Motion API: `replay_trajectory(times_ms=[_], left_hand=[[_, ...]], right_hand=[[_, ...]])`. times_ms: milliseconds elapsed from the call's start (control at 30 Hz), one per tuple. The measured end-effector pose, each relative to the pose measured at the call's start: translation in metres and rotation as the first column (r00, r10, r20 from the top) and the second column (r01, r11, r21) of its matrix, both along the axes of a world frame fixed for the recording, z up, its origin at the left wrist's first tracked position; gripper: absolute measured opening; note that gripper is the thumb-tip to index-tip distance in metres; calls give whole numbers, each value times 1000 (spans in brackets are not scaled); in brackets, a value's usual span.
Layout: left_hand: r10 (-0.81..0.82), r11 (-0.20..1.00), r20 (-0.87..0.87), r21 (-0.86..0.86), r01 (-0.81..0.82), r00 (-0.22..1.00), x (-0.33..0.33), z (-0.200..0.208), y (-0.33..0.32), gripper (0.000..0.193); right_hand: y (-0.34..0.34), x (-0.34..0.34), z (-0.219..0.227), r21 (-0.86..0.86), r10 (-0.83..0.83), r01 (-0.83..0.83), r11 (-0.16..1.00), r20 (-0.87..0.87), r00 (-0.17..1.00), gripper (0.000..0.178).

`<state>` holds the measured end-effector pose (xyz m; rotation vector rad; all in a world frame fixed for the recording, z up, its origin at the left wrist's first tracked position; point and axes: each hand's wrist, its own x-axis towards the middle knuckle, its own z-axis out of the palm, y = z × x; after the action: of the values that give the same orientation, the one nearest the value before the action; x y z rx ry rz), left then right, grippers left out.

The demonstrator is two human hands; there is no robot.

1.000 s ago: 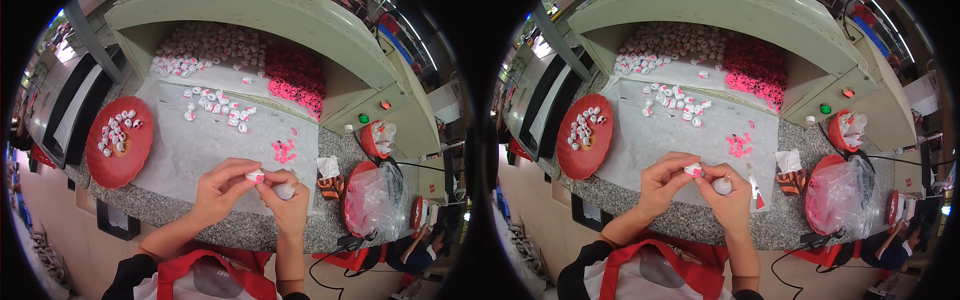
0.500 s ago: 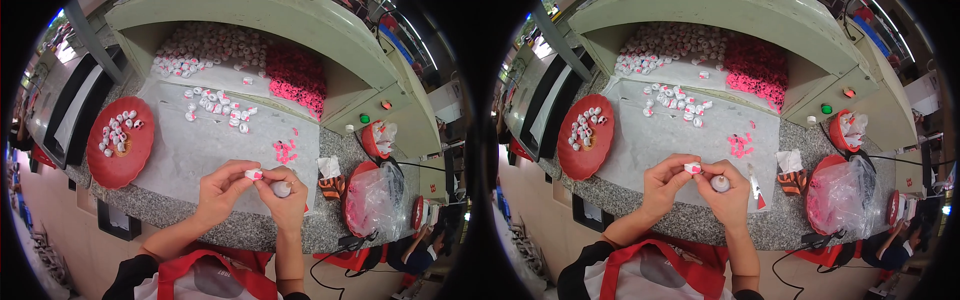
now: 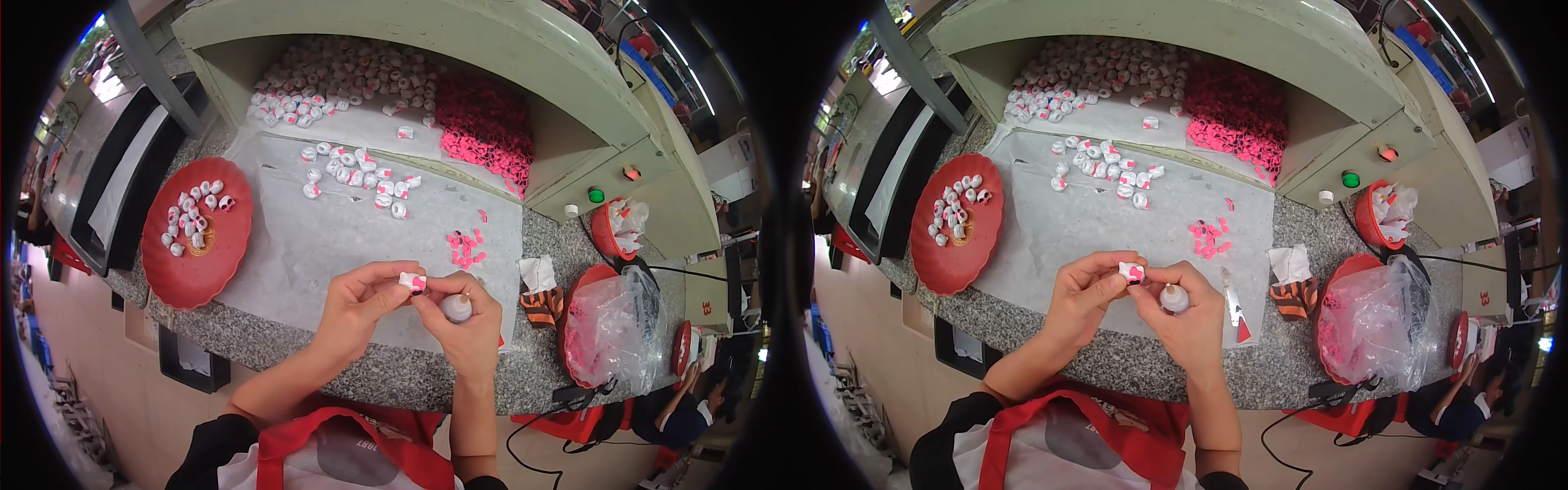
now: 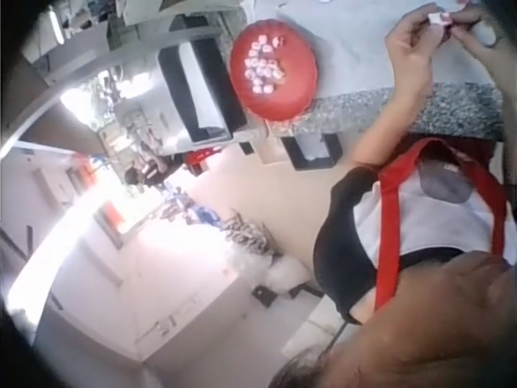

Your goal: The recorder is gluing small pink bow accessories onto Hello Kitty toy heads at a factory workstation.

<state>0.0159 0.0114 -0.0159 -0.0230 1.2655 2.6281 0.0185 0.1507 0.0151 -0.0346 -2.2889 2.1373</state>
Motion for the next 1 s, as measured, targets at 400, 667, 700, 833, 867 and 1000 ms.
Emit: replay_trajectory(times_ms=[400,667,700,833,867,1000], left_hand=[[-83,996,135,-25,87,987,1,5,-3,22],[-131,974,-285,-216,69,949,7,5,-14,28],[-131,974,-285,-214,70,950,7,8,-12,28],[-131,963,-243,-260,66,961,4,17,-13,28],[-178,943,-266,-323,87,948,4,16,-14,30],[-137,960,-236,-272,71,962,6,12,-18,31]], right_hand=[[1,1,-17,124,62,-7,992,-443,894,30],[10,0,-24,-382,123,-188,905,-187,974,28],[9,1,-24,-463,108,-159,872,-135,985,27],[7,1,-20,-466,104,-130,875,-80,991,27],[9,0,-24,-476,149,-182,860,-105,983,25],[6,-2,-30,-499,188,-202,843,-79,979,21]])
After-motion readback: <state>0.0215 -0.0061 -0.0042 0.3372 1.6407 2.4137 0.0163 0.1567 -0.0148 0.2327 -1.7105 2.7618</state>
